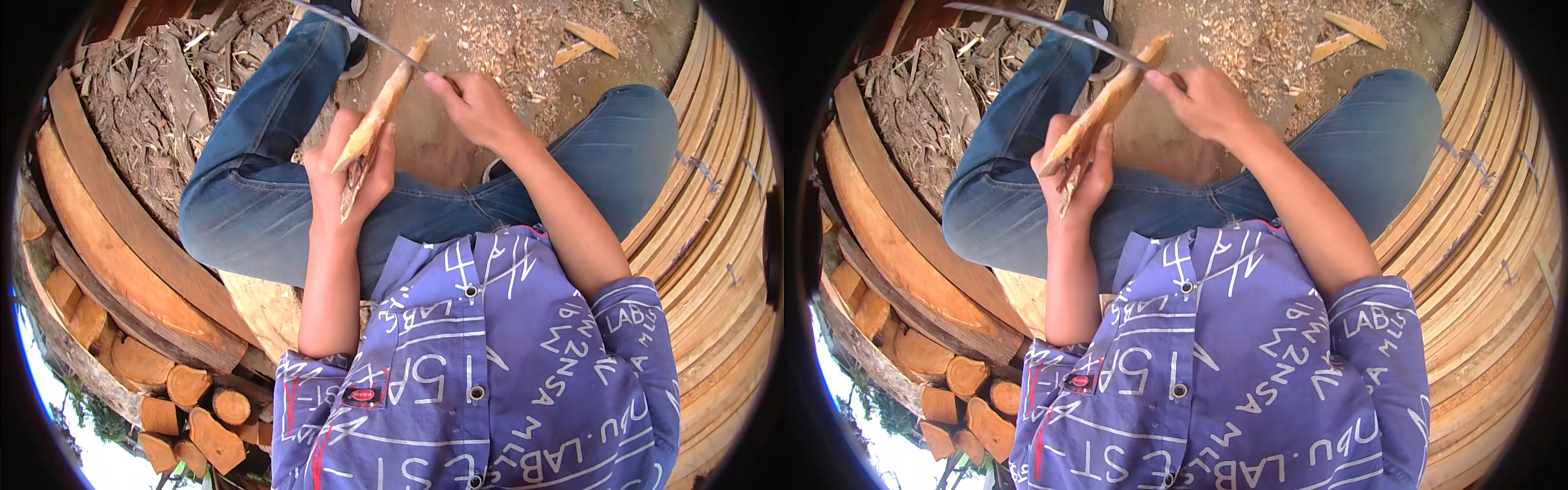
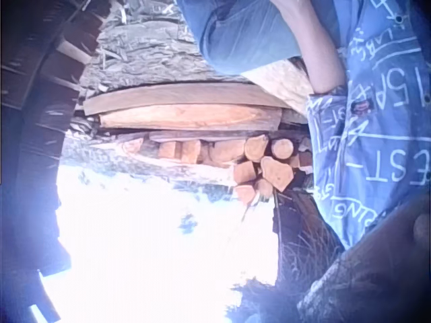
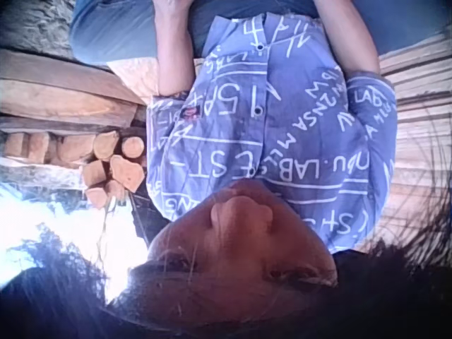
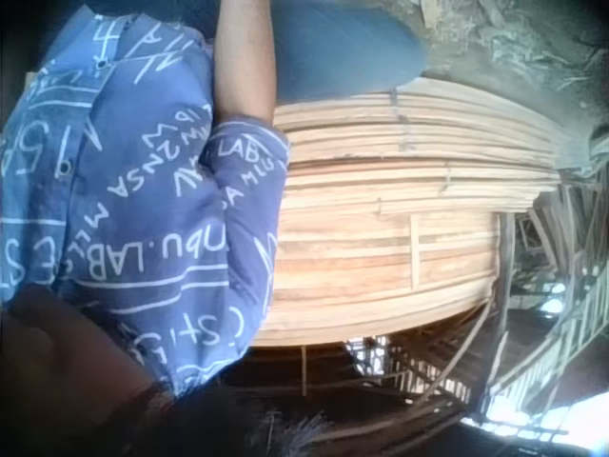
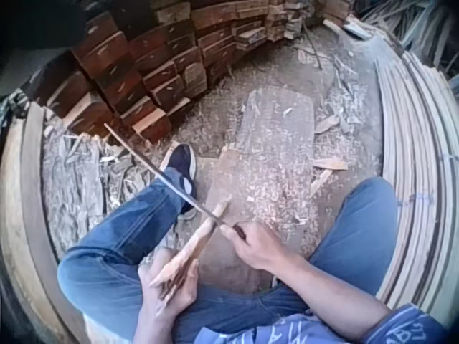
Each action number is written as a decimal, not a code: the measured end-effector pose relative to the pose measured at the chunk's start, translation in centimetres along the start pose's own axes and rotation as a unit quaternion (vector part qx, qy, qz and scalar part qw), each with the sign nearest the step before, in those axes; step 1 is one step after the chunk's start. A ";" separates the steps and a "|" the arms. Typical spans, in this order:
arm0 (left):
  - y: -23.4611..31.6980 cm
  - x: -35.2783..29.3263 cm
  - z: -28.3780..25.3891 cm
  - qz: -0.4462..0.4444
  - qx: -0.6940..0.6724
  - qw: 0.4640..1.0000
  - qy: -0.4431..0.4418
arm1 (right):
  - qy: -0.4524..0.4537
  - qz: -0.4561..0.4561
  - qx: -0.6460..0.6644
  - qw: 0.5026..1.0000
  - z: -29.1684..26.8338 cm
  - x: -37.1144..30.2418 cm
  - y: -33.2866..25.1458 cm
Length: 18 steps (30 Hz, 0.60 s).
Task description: The person sits cross-legged on the ground and uses a long, curved knife to shave and shape a piece of wood. They hold the wood in their left hand and repeatedly draw the knife along its surface to remove thin layers, occasionally pausing to inspect the piece.
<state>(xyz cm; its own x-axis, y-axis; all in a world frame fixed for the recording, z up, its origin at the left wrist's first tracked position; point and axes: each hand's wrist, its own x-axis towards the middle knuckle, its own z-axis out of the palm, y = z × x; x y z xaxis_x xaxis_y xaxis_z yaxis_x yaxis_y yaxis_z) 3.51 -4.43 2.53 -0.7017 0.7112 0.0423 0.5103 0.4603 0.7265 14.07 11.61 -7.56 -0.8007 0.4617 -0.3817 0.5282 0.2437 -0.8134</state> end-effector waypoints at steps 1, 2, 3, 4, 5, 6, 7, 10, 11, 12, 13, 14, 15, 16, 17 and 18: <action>0.1 -0.1 0.0 -0.005 0.006 1.000 -0.004 | -0.007 -0.014 0.001 1.000 0.1 0.0 0.0; -0.1 -0.1 0.1 -0.006 0.014 1.000 -0.004 | -0.010 -0.032 0.001 0.999 0.1 0.3 0.1; 0.0 -0.1 -0.1 -0.005 0.021 1.000 -0.006 | 0.003 -0.010 -0.012 1.000 0.0 0.6 1.3; 0.0 -0.1 -0.2 -0.005 0.027 1.000 -0.007 | 0.016 0.012 -0.025 0.999 -0.1 0.9 3.3; -0.2 -0.1 -0.3 -0.015 0.030 0.999 -0.016 | 0.031 0.028 -0.040 0.998 -0.6 1.3 3.8; -0.2 0.0 -0.2 -0.003 0.022 1.000 -0.008 | 0.026 0.056 -0.044 0.997 -1.0 1.5 4.2; -0.3 0.2 0.0 0.009 0.014 1.000 0.000 | 0.022 0.083 -0.047 0.995 -1.3 1.7 4.5; -0.4 0.4 0.1 0.011 0.012 1.000 0.016 | 0.032 0.052 -0.013 0.998 -1.1 1.4 3.1; -0.4 0.5 0.1 0.012 0.014 1.000 0.011 | 0.041 0.028 0.008 0.999 -0.7 0.8 2.4; -0.2 0.2 0.0 0.008 0.018 1.000 0.005 | 0.018 0.011 -0.003 1.000 -0.5 0.3 1.3; -0.2 0.1 0.0 0.002 0.016 1.000 0.002 | -0.005 -0.005 -0.013 1.000 -0.7 0.0 0.0; -0.3 0.0 0.0 0.003 0.014 1.000 0.007 | -0.022 -0.022 -0.028 0.999 -1.1 -0.1 -0.6; -0.4 0.0 -0.1 0.005 0.012 1.000 0.012 | 0.000 -0.060 -0.066 0.996 -0.6 0.0 0.2; -0.6 -0.1 -0.2 0.006 0.010 1.000 0.017 | -0.014 -0.048 -0.061 0.997 -0.4 0.0 0.6; -0.7 -0.2 -0.3 -0.004 0.017 1.000 0.015 | -0.027 -0.038 -0.059 0.997 -0.6 0.2 0.8; -0.5 -0.2 -0.3 -0.011 0.006 1.000 0.023 | -0.040 -0.028 -0.056 0.997 -0.8 0.3 1.1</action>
<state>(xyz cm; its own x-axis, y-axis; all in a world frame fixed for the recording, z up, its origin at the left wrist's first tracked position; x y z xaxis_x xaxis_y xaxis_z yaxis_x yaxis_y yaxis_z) 3.23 -4.92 2.34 -0.7349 0.6757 0.0570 0.5000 0.4832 0.7187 14.62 12.70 -8.17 -0.8472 0.3760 -0.3753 0.5073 0.3629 -0.7816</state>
